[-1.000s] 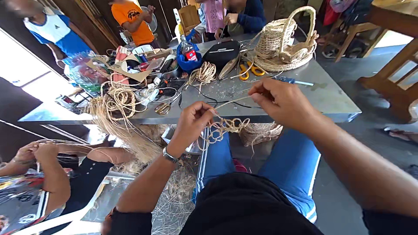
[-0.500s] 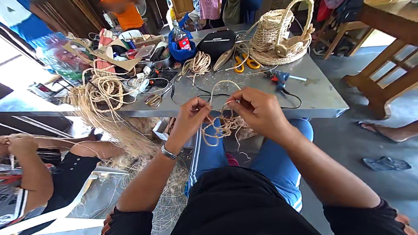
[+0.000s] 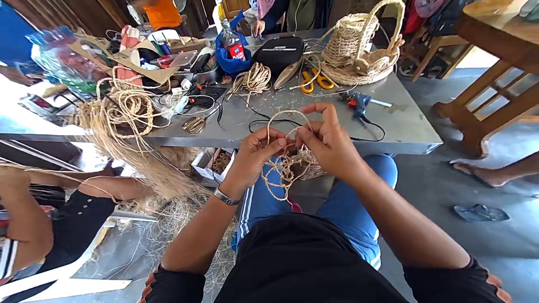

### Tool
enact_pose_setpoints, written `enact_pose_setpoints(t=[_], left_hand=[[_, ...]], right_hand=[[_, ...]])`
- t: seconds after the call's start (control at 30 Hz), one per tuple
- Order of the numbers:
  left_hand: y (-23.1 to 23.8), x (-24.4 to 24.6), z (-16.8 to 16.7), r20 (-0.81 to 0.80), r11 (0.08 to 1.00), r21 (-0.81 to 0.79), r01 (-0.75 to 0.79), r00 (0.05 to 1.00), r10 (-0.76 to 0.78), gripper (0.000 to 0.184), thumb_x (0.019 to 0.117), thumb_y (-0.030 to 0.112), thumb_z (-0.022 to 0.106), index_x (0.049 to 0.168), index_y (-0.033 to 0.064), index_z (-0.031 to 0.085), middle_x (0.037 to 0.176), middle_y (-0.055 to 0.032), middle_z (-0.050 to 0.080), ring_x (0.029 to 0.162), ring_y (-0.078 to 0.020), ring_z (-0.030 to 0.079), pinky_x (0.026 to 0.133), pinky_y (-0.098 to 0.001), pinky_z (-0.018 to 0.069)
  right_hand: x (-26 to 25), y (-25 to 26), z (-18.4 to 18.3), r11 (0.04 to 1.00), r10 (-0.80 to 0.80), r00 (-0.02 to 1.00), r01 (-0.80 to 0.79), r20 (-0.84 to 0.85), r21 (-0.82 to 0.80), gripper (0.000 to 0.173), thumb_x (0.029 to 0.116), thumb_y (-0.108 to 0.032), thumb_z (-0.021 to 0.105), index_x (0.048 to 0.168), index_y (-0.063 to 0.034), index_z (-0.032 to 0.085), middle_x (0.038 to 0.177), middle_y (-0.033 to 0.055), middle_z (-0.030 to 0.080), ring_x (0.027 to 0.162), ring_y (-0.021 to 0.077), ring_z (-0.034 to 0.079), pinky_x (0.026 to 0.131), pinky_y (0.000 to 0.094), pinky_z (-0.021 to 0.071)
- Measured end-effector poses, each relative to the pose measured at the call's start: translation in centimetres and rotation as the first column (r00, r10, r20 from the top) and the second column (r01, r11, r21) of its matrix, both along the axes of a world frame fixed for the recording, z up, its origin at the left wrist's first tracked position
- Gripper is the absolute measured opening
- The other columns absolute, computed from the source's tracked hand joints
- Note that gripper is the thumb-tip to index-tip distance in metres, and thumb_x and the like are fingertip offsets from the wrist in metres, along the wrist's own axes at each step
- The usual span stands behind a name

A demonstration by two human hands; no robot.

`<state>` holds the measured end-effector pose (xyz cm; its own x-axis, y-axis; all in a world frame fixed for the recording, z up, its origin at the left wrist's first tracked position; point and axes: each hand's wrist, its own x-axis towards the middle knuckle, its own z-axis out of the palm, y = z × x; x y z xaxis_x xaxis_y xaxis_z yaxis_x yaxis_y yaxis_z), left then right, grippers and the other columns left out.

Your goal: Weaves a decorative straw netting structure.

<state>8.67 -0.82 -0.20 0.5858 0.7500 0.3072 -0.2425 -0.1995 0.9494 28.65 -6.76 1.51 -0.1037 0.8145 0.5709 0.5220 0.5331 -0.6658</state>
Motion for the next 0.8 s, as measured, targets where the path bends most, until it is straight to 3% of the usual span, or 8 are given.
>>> enact_pose_setpoints(t=[0.17, 0.27, 0.37, 0.47, 0.53, 0.67, 0.73, 0.8], left_hand=[[-0.4, 0.6, -0.1, -0.091, 0.984, 0.175, -0.042, 0.994, 0.058, 0.012, 0.1069, 0.008, 0.048, 0.115, 0.0063, 0.057, 0.101, -0.0064, 0.067, 0.085, -0.0123, 0.068, 0.075, -0.0281, 0.0595], [-0.6, 0.5, 0.0, -0.099, 0.964, 0.255, -0.068, 0.990, 0.096, 0.013, 0.1069, 0.009, 0.049, 0.115, 0.0042, 0.058, 0.096, -0.0085, 0.067, 0.074, -0.0141, 0.067, 0.066, -0.0275, 0.0593], [-1.0, 0.2, 0.5, -0.121, 0.951, 0.286, -0.117, 0.980, 0.157, 0.013, 0.1055, 0.011, 0.053, 0.112, 0.0042, 0.061, 0.093, -0.0073, 0.070, 0.070, -0.0130, 0.067, 0.063, -0.0259, 0.0587], [-1.2, 0.0, 0.8, -0.129, 0.942, 0.298, -0.155, 0.971, 0.201, 0.011, 0.1040, 0.013, 0.058, 0.107, 0.0041, 0.064, 0.089, -0.0068, 0.071, 0.068, -0.0133, 0.068, 0.062, -0.0260, 0.0593], [-1.2, 0.0, 0.8, -0.132, 0.937, 0.313, -0.156, 0.970, 0.206, 0.011, 0.1034, 0.013, 0.060, 0.106, 0.0041, 0.064, 0.090, -0.0066, 0.072, 0.069, -0.0132, 0.069, 0.063, -0.0264, 0.0600], [-1.6, 0.3, 1.1, -0.144, 0.910, 0.363, -0.200, 0.953, 0.266, 0.009, 0.1019, 0.013, 0.062, 0.105, 0.0041, 0.064, 0.090, -0.0061, 0.072, 0.071, -0.0140, 0.071, 0.064, -0.0279, 0.0620], [-1.7, 0.6, 1.0, -0.156, 0.880, 0.418, -0.226, 0.936, 0.315, 0.010, 0.1019, 0.014, 0.063, 0.105, 0.0043, 0.063, 0.090, -0.0055, 0.072, 0.071, -0.0131, 0.071, 0.064, -0.0282, 0.0621], [-1.6, 0.8, 0.7, -0.164, 0.845, 0.471, -0.256, 0.915, 0.368, 0.010, 0.1017, 0.015, 0.063, 0.105, 0.0057, 0.063, 0.090, -0.0042, 0.071, 0.068, -0.0115, 0.069, 0.060, -0.0269, 0.0604]], right_hand=[[0.4, -0.4, -0.3, 0.998, 0.059, 0.992, -0.059, 0.111, 0.001, 0.024, 0.1092, -0.014, 0.042, 0.127, -0.0018, 0.054, 0.083, 0.0027, 0.064, 0.067, 0.0075, 0.060, 0.061, 0.0246, 0.0537], [1.2, -0.6, 0.3, 0.990, 0.130, 0.991, -0.127, 0.040, -0.069, 0.033, 0.1112, -0.020, 0.037, 0.123, -0.0075, 0.065, 0.092, 0.0010, 0.066, 0.070, 0.0063, 0.059, 0.061, 0.0225, 0.0504], [2.2, -0.1, 0.4, 0.984, 0.112, 0.993, -0.116, -0.031, -0.135, 0.039, 0.1062, -0.017, 0.036, 0.129, -0.0096, 0.067, 0.115, 0.0045, 0.061, 0.082, 0.0073, 0.056, 0.066, 0.0230, 0.0467], [2.4, 0.2, 0.0, 0.988, 0.040, 0.980, -0.067, -0.194, -0.136, 0.044, 0.1007, -0.014, 0.032, 0.122, -0.0094, 0.071, 0.111, 0.0024, 0.058, 0.077, 0.0048, 0.053, 0.062, 0.0203, 0.0454], [2.3, 0.0, 0.1, 0.997, -0.030, 0.991, 0.021, -0.131, -0.072, 0.038, 0.1050, -0.011, 0.037, 0.121, -0.0062, 0.071, 0.105, 0.0049, 0.059, 0.075, 0.0056, 0.054, 0.063, 0.0201, 0.0463], [2.5, 0.6, -0.1, 0.996, -0.083, 0.994, 0.080, 0.076, 0.037, 0.025, 0.1024, -0.013, 0.058, 0.119, -0.0091, 0.076, 0.108, 0.0085, 0.066, 0.094, 0.0128, 0.063, 0.082, 0.0289, 0.0544], [2.5, 1.2, 0.1, 0.999, -0.050, 0.999, 0.050, -0.002, 0.011, 0.018, 0.0993, -0.015, 0.065, 0.111, -0.0102, 0.077, 0.104, 0.0036, 0.070, 0.090, 0.0090, 0.067, 0.081, 0.0255, 0.0580], [2.1, 1.3, 0.7, 0.996, 0.038, 0.977, -0.055, -0.211, -0.073, 0.013, 0.0987, -0.008, 0.066, 0.108, -0.0035, 0.074, 0.099, 0.0045, 0.074, 0.084, 0.0106, 0.072, 0.079, 0.0276, 0.0626]])
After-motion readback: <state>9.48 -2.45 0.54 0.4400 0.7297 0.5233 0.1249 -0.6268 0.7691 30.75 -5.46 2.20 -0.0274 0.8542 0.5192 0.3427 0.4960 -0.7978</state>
